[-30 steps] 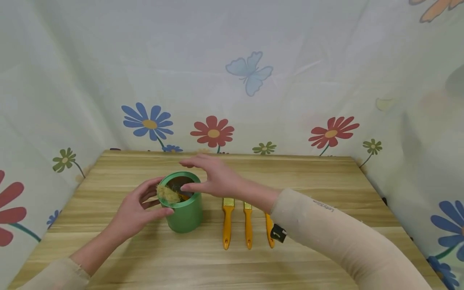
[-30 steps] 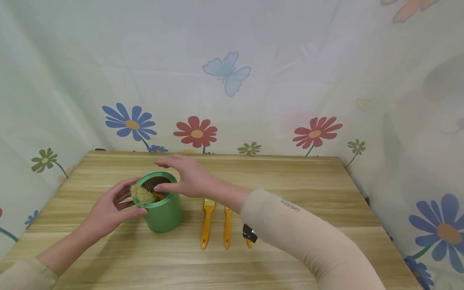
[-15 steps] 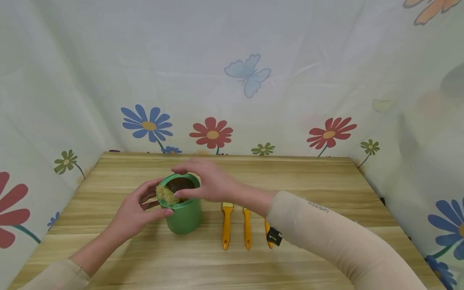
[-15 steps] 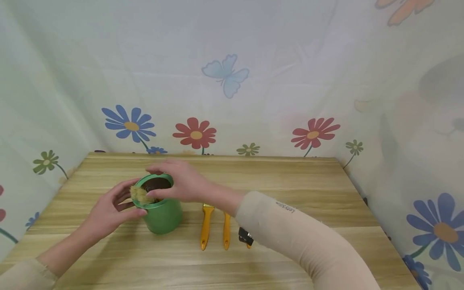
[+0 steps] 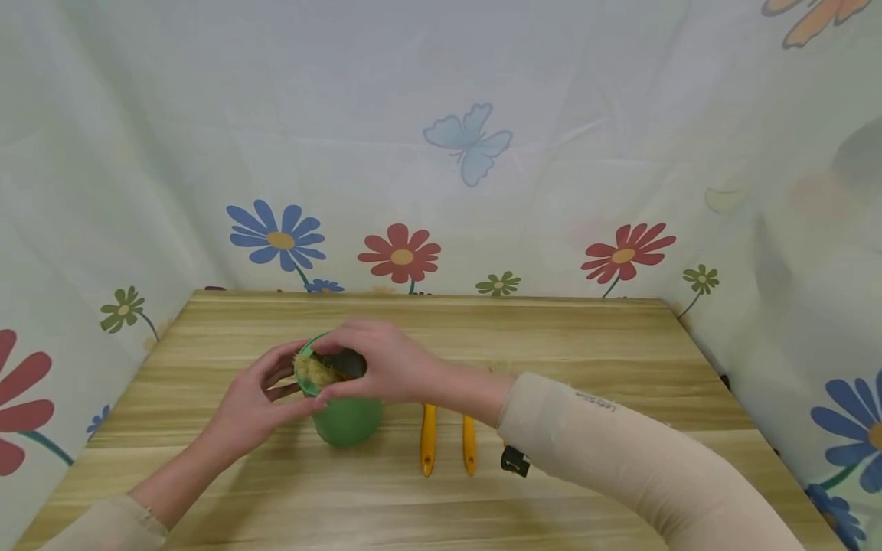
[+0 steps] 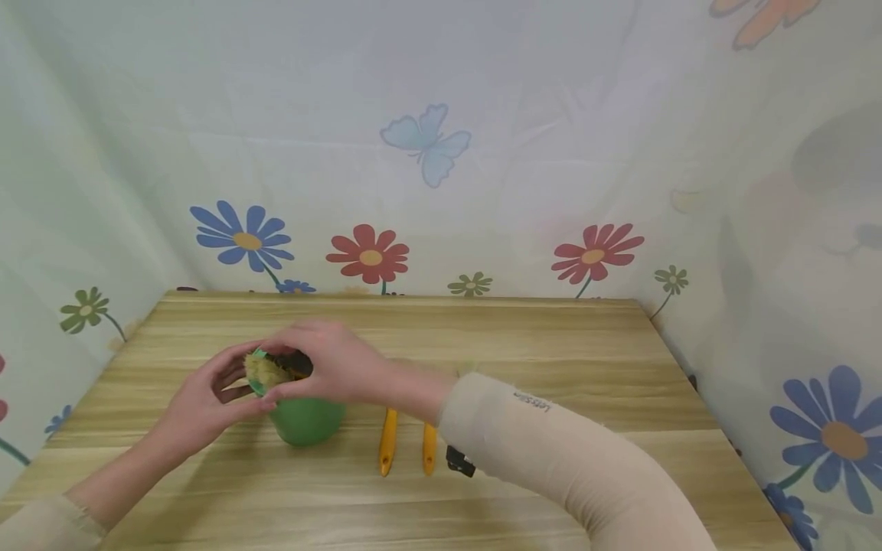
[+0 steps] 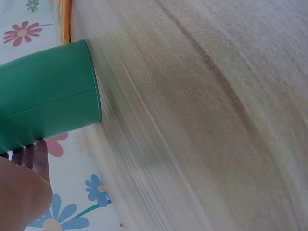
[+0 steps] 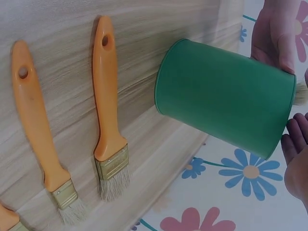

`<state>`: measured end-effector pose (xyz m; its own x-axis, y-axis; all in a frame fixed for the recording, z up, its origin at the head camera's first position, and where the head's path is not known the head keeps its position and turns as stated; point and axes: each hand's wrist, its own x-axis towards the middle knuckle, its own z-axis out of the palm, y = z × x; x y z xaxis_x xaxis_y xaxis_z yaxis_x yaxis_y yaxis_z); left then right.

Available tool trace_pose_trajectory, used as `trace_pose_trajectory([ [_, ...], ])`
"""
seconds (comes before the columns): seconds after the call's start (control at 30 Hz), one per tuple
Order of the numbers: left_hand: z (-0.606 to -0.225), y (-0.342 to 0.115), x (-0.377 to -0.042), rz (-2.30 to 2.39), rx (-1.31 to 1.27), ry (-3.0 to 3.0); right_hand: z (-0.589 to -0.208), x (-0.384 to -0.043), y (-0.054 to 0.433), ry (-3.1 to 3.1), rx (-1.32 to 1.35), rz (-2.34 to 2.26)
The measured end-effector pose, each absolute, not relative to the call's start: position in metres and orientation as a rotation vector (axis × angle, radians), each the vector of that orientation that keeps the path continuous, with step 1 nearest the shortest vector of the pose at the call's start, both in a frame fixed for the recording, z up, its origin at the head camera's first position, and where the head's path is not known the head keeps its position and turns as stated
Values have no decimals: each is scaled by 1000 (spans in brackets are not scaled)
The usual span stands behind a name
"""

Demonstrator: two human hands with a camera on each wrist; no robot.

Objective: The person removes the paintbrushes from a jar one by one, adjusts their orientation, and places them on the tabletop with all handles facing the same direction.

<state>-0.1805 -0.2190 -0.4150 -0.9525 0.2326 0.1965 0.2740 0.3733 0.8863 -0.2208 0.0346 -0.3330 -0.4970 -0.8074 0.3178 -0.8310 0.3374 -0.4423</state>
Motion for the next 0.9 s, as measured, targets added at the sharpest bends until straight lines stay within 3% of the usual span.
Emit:
trace_pose_trajectory([
  [0.9,-414,-220,-178,-1684,-475,-2565,-333,-231,26,-2549,1582,856],
])
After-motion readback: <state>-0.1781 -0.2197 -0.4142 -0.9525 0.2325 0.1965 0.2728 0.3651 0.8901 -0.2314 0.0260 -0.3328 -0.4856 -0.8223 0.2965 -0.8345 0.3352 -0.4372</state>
